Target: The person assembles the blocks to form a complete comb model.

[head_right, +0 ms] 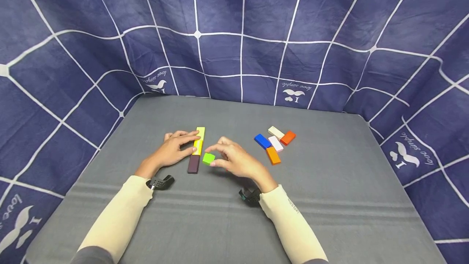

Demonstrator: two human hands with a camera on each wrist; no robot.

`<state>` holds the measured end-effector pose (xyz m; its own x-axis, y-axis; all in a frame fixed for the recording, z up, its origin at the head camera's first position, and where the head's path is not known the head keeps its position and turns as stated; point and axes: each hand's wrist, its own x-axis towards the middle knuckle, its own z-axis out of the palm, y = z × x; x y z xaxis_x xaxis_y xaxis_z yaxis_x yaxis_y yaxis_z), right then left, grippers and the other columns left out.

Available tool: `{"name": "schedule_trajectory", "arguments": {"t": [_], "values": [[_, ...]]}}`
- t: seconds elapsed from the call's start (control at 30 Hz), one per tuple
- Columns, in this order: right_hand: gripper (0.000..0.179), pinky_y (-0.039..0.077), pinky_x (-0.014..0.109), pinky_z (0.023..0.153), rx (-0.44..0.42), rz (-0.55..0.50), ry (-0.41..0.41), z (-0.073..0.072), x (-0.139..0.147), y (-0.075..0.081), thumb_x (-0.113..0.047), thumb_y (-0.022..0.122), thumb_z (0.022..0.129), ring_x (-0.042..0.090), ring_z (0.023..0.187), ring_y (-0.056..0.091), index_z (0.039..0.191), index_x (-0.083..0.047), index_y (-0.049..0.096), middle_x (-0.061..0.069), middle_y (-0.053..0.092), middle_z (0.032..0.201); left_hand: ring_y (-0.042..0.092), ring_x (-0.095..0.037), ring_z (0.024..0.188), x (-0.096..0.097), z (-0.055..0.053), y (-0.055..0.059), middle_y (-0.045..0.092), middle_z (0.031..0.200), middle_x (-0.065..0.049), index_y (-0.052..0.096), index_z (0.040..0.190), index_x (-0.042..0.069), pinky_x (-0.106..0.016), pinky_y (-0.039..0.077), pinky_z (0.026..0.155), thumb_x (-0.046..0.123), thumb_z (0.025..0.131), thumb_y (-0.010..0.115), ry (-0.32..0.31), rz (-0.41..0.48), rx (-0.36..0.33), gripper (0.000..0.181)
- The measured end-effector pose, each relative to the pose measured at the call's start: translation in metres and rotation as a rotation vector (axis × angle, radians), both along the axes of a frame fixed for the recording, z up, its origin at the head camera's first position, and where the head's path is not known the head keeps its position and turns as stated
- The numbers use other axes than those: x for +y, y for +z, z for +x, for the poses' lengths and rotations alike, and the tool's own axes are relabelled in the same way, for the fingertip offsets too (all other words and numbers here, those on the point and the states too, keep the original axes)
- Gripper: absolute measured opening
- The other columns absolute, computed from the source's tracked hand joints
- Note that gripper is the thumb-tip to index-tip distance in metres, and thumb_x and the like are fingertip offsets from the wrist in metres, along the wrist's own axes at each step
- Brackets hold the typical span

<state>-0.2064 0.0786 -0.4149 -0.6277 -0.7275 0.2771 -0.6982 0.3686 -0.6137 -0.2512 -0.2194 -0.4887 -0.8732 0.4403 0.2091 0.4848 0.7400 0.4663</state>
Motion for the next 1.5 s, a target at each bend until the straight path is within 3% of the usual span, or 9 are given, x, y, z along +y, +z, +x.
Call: {"name": "schedule_trajectory", "arguments": {"t": [0.33, 0.8, 1.07, 1.5], "values": [[0.038, 0.040, 0.020, 0.069, -0.019, 0.062, 0.120, 0.013, -0.030, -0.020, -0.024, 0.074, 0.092, 0.005, 0.072, 0.044, 0.127, -0.012, 0.068, 0.008, 0.058, 0.095, 0.047, -0.022, 0.132, 0.004, -0.001, -0.001, 0.049, 0.154, 0.007, 0.058, 0.142, 0.032, -0.049, 0.022, 0.096, 0.048, 0.096, 0.064, -0.009, 0.001, 0.013, 0.049], [0.036, 0.039, 0.019, 0.070, -0.088, 0.103, 0.109, 0.011, -0.043, -0.042, -0.025, 0.074, 0.092, 0.006, 0.073, 0.045, 0.126, -0.015, 0.068, 0.005, 0.058, 0.096, 0.047, -0.021, 0.132, 0.012, -0.006, 0.003, 0.048, 0.154, 0.013, 0.058, 0.142, 0.031, -0.048, 0.022, 0.096, 0.046, 0.096, 0.064, -0.031, 0.003, 0.017, 0.049], [0.037, 0.040, 0.020, 0.072, -0.068, 0.144, 0.103, 0.004, -0.049, -0.046, -0.027, 0.073, 0.093, 0.007, 0.076, 0.046, 0.128, -0.017, 0.067, -0.003, 0.056, 0.096, 0.047, -0.021, 0.133, 0.007, -0.011, 0.005, 0.047, 0.155, 0.014, 0.057, 0.142, 0.033, -0.049, 0.021, 0.096, 0.048, 0.096, 0.063, -0.034, 0.002, 0.032, 0.049], [0.038, 0.038, 0.018, 0.071, -0.053, 0.183, 0.129, 0.005, -0.058, -0.054, -0.028, 0.074, 0.091, 0.007, 0.076, 0.045, 0.128, -0.023, 0.068, -0.003, 0.056, 0.096, 0.047, -0.019, 0.133, 0.000, -0.002, -0.001, 0.048, 0.155, 0.010, 0.058, 0.141, 0.034, -0.048, 0.021, 0.097, 0.048, 0.096, 0.063, 0.003, 0.002, 0.010, 0.047]]}}
